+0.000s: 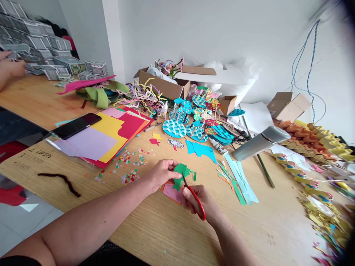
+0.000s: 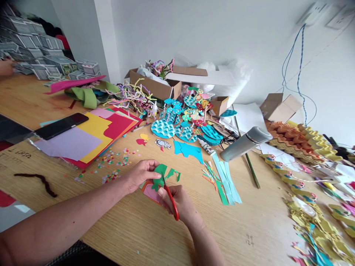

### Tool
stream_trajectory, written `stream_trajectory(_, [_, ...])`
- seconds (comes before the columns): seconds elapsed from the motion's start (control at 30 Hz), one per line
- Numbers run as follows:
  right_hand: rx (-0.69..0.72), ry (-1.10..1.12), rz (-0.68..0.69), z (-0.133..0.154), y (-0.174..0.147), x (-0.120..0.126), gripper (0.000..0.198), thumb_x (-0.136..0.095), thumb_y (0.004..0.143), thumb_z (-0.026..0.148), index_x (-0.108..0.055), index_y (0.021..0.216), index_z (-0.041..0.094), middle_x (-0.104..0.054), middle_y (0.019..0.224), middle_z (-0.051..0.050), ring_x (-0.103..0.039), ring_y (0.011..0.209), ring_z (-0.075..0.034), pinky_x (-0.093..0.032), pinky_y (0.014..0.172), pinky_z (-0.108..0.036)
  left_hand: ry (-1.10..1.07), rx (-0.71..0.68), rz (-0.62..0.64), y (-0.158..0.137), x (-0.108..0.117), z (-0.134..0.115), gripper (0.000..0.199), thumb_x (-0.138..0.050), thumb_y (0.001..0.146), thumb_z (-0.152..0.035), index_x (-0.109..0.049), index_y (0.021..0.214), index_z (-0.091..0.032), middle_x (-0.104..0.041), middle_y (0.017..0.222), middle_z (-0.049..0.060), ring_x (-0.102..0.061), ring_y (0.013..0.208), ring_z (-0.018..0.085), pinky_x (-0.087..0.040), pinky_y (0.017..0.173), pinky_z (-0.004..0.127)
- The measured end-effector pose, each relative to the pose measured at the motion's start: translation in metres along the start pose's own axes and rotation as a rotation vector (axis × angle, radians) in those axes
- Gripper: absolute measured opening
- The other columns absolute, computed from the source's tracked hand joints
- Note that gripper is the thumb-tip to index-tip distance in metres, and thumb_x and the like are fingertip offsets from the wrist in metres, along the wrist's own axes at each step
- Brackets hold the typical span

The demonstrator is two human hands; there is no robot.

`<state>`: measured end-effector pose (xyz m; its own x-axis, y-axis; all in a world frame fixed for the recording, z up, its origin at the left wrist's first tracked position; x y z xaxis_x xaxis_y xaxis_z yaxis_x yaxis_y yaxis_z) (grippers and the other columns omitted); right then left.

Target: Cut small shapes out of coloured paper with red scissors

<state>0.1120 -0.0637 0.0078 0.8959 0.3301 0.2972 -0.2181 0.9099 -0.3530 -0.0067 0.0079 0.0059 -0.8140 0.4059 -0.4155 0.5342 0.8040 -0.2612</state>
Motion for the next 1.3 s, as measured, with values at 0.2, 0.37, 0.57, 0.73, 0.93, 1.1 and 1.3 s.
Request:
stream_trajectory(0.2, [-0.039, -0.009, -0.018, 0.0017, -0.0015, 0.0012, 0.066, -0.046, 0.073, 0.077, -0.055, 0.054, 0.015, -0.044, 0.038, 0.002, -0.035, 0.035, -0.008, -0.025, 0.039, -0.023, -0.002, 0.007, -0.004, -0.0007, -0.0009, -0.0013, 0.027, -0.072, 0.053, -0.015, -0.064, 0.079, -0.012, -0.067, 0.068, 0.003, -0.060, 0.058, 0.013, -0.045, 0.056, 0.024])
stream_trajectory(0.37, [-0.038, 0.009, -0.022, 0.0009, -0.0012, 0.0014, 0.066, -0.047, 0.073, 0.078, -0.056, 0.055, 0.014, -0.044, 0.037, 0.002, -0.035, 0.034, -0.008, -0.026, 0.039, -0.023, -0.004, 0.017, -0.019, -0.0006, -0.0004, -0.0015, 0.027, -0.072, 0.053, -0.015, -0.064, 0.079, -0.012, -0.067, 0.069, 0.004, -0.061, 0.059, 0.014, -0.046, 0.058, 0.025])
stream_trajectory(0.57, [-0.022, 0.010, -0.016, 0.0004, -0.0010, 0.0009, 0.067, -0.045, 0.076, 0.076, -0.057, 0.055, 0.014, -0.044, 0.035, 0.003, -0.033, 0.034, -0.007, -0.024, 0.039, -0.022, -0.029, -0.006, -0.049, 0.0010, 0.0019, -0.0019, 0.025, -0.072, 0.054, -0.013, -0.064, 0.078, -0.011, -0.068, 0.070, 0.004, -0.061, 0.061, 0.013, -0.047, 0.059, 0.025])
stream_trajectory(0.73, [-0.016, 0.021, 0.002, -0.0014, -0.0016, 0.0003, 0.068, -0.042, 0.076, 0.077, -0.059, 0.057, 0.013, -0.044, 0.036, 0.002, -0.033, 0.033, -0.007, -0.024, 0.039, -0.022, -0.050, 0.007, -0.025, 0.0002, 0.0012, -0.0016, 0.027, -0.073, 0.053, -0.012, -0.064, 0.078, -0.011, -0.068, 0.070, 0.004, -0.062, 0.060, 0.014, -0.046, 0.058, 0.024])
stream_trajectory(0.93, [0.032, 0.052, 0.028, -0.0034, -0.0004, -0.0016, 0.067, -0.040, 0.079, 0.075, -0.058, 0.058, 0.015, -0.045, 0.038, 0.002, -0.038, 0.036, -0.009, -0.027, 0.039, -0.022, -0.106, 0.056, -0.028, 0.0016, 0.0021, 0.0022, 0.030, -0.076, 0.051, -0.014, -0.063, 0.078, -0.012, -0.068, 0.068, 0.003, -0.061, 0.057, 0.013, -0.047, 0.057, 0.025])
stream_trajectory(1.1, [0.035, 0.060, 0.037, -0.0045, 0.0001, -0.0027, 0.068, -0.038, 0.079, 0.076, -0.056, 0.057, 0.014, -0.046, 0.039, 0.001, -0.036, 0.035, -0.008, -0.026, 0.040, -0.022, -0.151, 0.093, -0.033, 0.0014, 0.0021, 0.0041, 0.035, -0.079, 0.047, -0.013, -0.061, 0.078, -0.012, -0.067, 0.070, 0.004, -0.062, 0.057, 0.014, -0.048, 0.056, 0.026])
stream_trajectory(1.3, [0.026, 0.056, 0.030, -0.0006, -0.0018, -0.0032, 0.068, -0.038, 0.078, 0.078, -0.055, 0.057, 0.016, -0.046, 0.039, 0.001, -0.037, 0.037, -0.008, -0.027, 0.041, -0.023, -0.116, 0.093, -0.016, 0.0000, 0.0007, 0.0040, 0.032, -0.076, 0.050, -0.014, -0.062, 0.080, -0.011, -0.068, 0.071, 0.004, -0.062, 0.056, 0.013, -0.046, 0.053, 0.024])
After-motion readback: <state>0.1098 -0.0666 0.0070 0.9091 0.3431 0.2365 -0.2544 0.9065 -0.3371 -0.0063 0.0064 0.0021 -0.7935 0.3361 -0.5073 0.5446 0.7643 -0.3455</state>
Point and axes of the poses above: each hand's wrist, its own y-axis towards the middle knuckle, its own x-axis out of the back of the hand, z = x × y, the point moved 5 cm from there along y, towards the middle knuckle
